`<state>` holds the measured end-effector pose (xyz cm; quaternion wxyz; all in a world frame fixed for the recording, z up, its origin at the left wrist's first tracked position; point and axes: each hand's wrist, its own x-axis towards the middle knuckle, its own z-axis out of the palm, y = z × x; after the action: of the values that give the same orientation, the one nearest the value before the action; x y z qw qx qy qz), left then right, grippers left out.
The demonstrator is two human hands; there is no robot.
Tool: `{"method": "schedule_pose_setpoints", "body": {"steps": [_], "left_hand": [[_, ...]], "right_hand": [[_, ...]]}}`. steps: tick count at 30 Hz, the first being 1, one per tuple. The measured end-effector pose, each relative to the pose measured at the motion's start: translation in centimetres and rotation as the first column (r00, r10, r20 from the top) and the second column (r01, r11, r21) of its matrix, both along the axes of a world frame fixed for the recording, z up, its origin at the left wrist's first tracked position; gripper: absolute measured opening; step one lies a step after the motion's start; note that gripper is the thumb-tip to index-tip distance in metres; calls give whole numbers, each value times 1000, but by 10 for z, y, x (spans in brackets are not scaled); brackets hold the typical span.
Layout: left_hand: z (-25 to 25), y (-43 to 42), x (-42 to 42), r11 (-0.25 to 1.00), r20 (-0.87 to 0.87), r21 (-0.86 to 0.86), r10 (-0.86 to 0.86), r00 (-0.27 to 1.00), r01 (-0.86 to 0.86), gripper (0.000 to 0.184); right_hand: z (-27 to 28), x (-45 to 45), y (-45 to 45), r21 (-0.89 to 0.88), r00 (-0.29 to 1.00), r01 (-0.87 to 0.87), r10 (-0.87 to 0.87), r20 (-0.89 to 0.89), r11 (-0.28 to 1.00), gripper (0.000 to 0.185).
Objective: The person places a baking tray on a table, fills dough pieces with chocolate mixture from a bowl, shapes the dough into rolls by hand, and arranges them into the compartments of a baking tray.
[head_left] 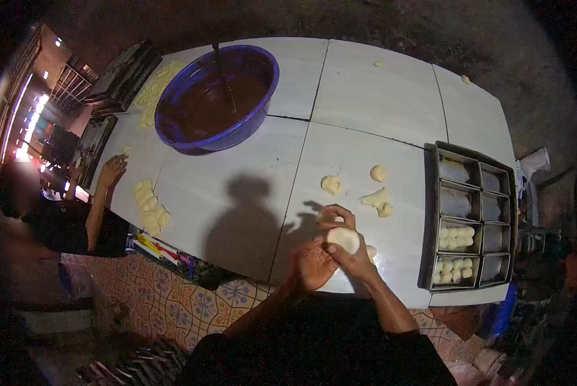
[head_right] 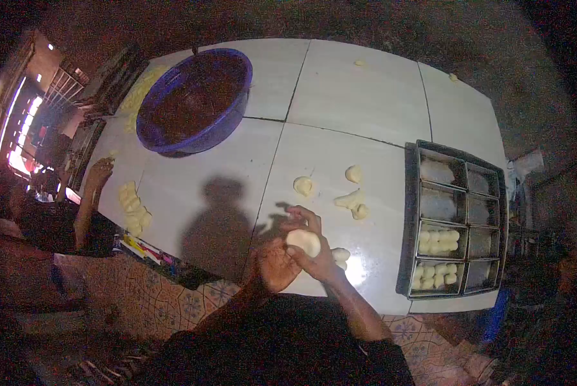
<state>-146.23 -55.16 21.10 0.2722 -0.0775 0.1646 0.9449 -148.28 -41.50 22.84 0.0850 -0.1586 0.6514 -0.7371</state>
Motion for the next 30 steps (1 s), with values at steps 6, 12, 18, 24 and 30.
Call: {"method": "schedule_pose_setpoints", "body": {"steps": [6,12,18,24,30], "left_hand": [[37,-64,-133,983,-447,-176,-37,894,-47,93],[61,-188,-349,-407,-494,-765,-126,860,-499,74],[33,-175,-391,-160,-101,-976,-262,960,-147,68],[39,-152,-382,29,11,-999,-207,978,17,69],[84,-107,-269,-228,-479,-830,-176,860,-509,61]], "right_hand": [[-34,-25,12,-308,988,-84,120,101,948,121],[-42,-27,22,-352,966,52,43,256,934,95],[-55,-40,34,-316,945,75,34,326,946,68],[-65,-55,45,-332,918,250,-113,381,910,58],[-50,-62,49,-247,905,259,-146,400,934,60]]}}
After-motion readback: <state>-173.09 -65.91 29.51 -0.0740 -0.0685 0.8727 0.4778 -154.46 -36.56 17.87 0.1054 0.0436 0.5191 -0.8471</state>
